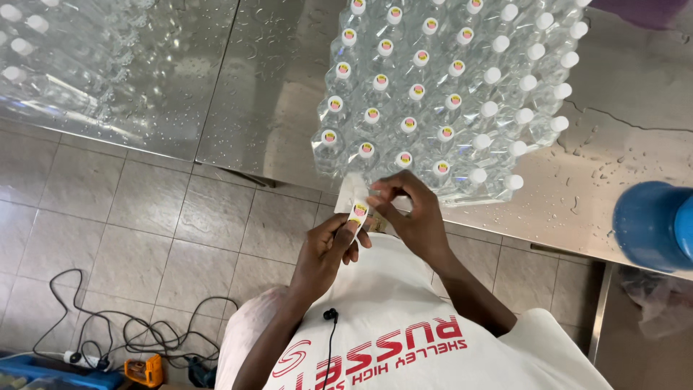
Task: The person applies small circular stickers to the caps of numerous plastic water bottles arranged on a stainless steel table. They peel each sticker from a backing sheet and press it onto the bottle cap, working systematically across the rows.
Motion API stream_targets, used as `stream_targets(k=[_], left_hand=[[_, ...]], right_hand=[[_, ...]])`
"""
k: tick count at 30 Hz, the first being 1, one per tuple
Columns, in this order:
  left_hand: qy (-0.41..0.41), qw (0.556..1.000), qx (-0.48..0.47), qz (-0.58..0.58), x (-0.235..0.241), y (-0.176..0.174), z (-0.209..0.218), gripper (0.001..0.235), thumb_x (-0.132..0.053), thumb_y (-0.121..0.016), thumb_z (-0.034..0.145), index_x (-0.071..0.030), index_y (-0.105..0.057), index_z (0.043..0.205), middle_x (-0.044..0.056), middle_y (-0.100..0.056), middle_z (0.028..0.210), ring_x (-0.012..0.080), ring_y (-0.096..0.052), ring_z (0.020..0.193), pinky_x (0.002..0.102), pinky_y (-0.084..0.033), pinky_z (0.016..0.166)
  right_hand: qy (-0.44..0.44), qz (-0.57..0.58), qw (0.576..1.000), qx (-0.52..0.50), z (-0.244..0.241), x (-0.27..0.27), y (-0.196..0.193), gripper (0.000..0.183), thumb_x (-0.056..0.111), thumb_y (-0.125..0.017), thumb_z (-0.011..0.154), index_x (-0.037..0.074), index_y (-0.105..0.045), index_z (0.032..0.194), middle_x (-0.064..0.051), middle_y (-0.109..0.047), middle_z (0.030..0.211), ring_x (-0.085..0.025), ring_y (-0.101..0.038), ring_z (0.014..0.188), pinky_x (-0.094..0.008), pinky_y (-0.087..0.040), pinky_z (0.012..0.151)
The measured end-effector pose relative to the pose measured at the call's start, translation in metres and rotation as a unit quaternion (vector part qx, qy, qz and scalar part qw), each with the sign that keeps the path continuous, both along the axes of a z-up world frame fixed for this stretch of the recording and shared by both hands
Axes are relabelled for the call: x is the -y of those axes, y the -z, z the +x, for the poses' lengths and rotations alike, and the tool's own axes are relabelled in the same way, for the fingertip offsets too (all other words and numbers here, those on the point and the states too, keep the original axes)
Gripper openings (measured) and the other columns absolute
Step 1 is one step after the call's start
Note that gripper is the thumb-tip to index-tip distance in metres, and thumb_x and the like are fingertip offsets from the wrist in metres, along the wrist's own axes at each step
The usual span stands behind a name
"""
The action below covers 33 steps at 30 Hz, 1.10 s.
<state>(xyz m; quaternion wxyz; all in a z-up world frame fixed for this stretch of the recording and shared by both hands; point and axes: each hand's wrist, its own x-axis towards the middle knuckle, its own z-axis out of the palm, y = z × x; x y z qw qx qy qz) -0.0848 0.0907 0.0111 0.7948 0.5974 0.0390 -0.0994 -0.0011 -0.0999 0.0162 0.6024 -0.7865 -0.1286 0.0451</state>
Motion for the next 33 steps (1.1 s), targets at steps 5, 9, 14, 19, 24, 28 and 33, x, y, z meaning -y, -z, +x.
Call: stream_targets(k=[5,9,14,19,24,28,33], left_hand=[[-0.021,0.998,0.031,0.051,-0.003,-0.012,-0.009,0.03,-0.008,-0.053,0.112,0.01,-0.072,0.126,0.017,-0.073,0.08,0.0149,-0.062,0.065,0.028,-0.055,0.061],[-0.015,0.991,0.055,0.118,-0.001,-0.014,-0.011,0.027,-0.008,-0.055,0.112,0.003,-0.076,0.124,0.013,-0.073,0.078,0.0147,-0.066,0.067,0.03,-0.055,0.062],[0.0,0.986,0.073,0.149,0.007,-0.017,-0.007,0.022,-0.009,-0.057,0.112,0.0,-0.076,0.118,0.012,-0.071,0.073,0.0161,-0.063,0.065,0.033,-0.054,0.064],[0.03,0.983,0.072,0.169,0.011,-0.031,-0.001,0.021,-0.011,-0.058,0.112,-0.003,-0.076,0.115,0.01,-0.067,0.068,0.0164,-0.06,0.063,0.034,-0.053,0.064],[0.071,0.987,0.061,0.13,0.017,-0.033,0.008,0.023,-0.012,-0.056,0.113,0.0,-0.076,0.118,0.013,-0.08,0.083,0.0146,-0.065,0.061,0.03,-0.054,0.062],[0.103,0.986,-0.023,0.128,0.019,-0.026,0.009,0.034,-0.024,-0.053,0.111,-0.003,-0.08,0.114,0.005,-0.077,0.084,0.0117,-0.049,0.059,0.027,-0.047,0.063],[0.09,0.982,-0.125,0.108,0.018,-0.013,0.007,0.036,-0.025,-0.053,0.11,-0.005,-0.081,0.117,0.008,-0.078,0.083,0.0129,-0.052,0.058,0.028,-0.043,0.057]], right_hand=[[-0.091,-0.073,0.964,0.239,-0.014,0.001,-0.026,0.022,0.012,-0.088,0.092,0.004,-0.081,0.111,-0.014,-0.073,0.107,-0.034,-0.075,0.099,-0.045,-0.064,0.086],[-0.118,-0.1,0.954,0.258,-0.02,-0.006,-0.042,0.016,0.01,-0.086,0.094,0.004,-0.081,0.108,-0.011,-0.079,0.102,-0.033,-0.079,0.096,-0.043,-0.066,0.083],[-0.132,-0.045,0.979,0.145,-0.017,0.007,-0.043,0.015,0.005,-0.085,0.093,0.003,-0.084,0.108,-0.012,-0.083,0.096,-0.032,-0.082,0.091,-0.044,-0.066,0.081],[-0.141,0.034,0.989,0.005,-0.007,0.025,-0.036,0.013,0.004,-0.083,0.093,0.002,-0.085,0.106,-0.014,-0.084,0.092,-0.026,-0.081,0.088,-0.044,-0.063,0.083],[-0.133,0.069,0.98,-0.129,0.002,0.04,-0.028,0.013,0.004,-0.079,0.096,0.001,-0.086,0.107,-0.014,-0.086,0.09,-0.019,-0.077,0.093,-0.043,-0.062,0.091],[-0.106,-0.046,0.983,-0.142,0.034,0.065,-0.027,0.016,0.021,-0.079,0.098,0.01,-0.086,0.107,-0.003,-0.088,0.104,-0.011,-0.079,0.097,-0.024,-0.059,0.087],[-0.007,-0.167,0.98,-0.106,0.121,0.11,-0.014,0.019,0.026,-0.073,0.103,0.012,-0.08,0.114,-0.007,-0.084,0.117,-0.019,-0.083,0.103,-0.03,-0.07,0.092]])
